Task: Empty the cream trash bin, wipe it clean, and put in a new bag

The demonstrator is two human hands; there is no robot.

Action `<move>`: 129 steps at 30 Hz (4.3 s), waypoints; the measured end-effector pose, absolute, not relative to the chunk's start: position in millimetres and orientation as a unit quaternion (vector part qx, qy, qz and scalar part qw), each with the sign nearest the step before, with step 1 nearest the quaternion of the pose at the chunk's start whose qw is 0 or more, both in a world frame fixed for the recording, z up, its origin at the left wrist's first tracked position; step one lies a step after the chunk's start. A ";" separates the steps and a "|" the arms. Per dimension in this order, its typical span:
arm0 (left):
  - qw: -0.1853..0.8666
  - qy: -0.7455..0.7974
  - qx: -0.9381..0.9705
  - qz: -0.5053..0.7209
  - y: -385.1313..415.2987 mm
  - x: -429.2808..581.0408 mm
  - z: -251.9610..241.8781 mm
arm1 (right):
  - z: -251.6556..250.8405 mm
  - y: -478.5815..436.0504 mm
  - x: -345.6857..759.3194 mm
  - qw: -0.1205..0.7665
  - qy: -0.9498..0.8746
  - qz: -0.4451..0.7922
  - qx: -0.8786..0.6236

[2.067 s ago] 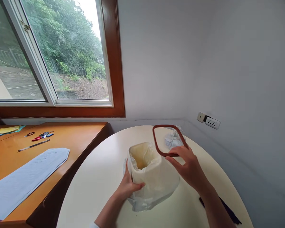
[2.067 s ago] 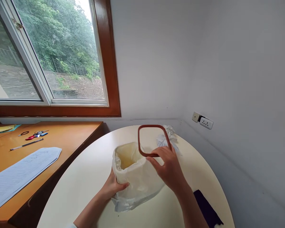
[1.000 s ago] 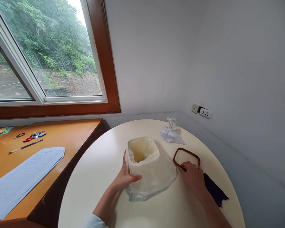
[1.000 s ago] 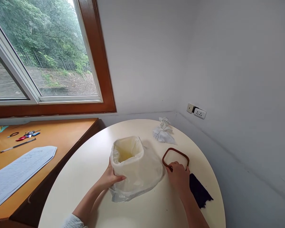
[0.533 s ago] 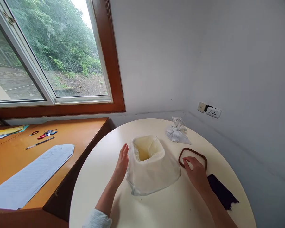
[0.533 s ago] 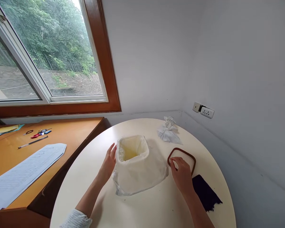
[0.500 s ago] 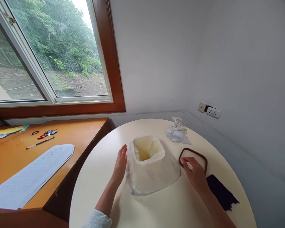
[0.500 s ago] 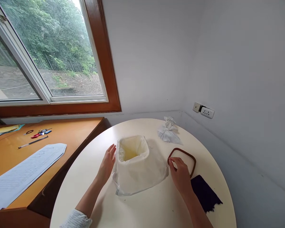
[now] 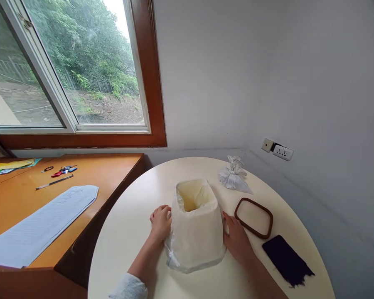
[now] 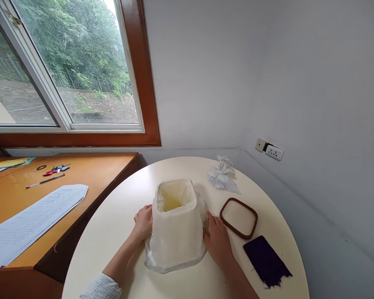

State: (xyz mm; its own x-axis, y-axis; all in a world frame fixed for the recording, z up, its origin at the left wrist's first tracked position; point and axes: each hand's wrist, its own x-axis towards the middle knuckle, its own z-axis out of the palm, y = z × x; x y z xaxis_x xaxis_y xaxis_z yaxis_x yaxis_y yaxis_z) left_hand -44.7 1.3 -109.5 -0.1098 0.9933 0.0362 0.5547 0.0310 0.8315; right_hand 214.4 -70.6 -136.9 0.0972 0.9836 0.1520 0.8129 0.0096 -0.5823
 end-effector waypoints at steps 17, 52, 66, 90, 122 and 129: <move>0.580 0.470 0.408 0.526 6.9 -58.3 -83.5 | -108.0 -64.9 228.3 0.553 -0.294 0.637 -0.449; 0.661 0.414 0.488 0.393 -19.9 -108.1 6.5 | -55.0 -57.7 307.2 0.523 -0.436 0.610 -0.406; 0.664 0.404 0.474 0.413 -9.5 3.7 -17.3 | -41.4 -41.5 238.2 0.542 -0.343 0.624 -0.446; 0.385 0.468 0.542 0.582 59.9 -83.7 100.4 | 77.9 1.4 325.3 0.709 -0.381 0.440 -0.399; 0.431 0.263 0.780 0.369 -111.3 12.7 88.8 | 28.0 -83.7 168.5 0.565 -0.698 0.266 -0.351; 0.743 0.347 0.486 0.303 -68.7 -16.2 28.7 | 15.1 -97.4 176.3 0.601 -0.714 0.122 -0.336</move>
State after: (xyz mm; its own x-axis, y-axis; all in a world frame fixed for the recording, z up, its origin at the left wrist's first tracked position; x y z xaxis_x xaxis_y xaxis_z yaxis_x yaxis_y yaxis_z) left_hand -16.2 -68.7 28.7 0.5759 0.7868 -0.2220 -0.1127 0.3454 0.9317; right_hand 176.3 -97.4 15.1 -0.0501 0.6271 0.7773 0.3339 0.7440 -0.5787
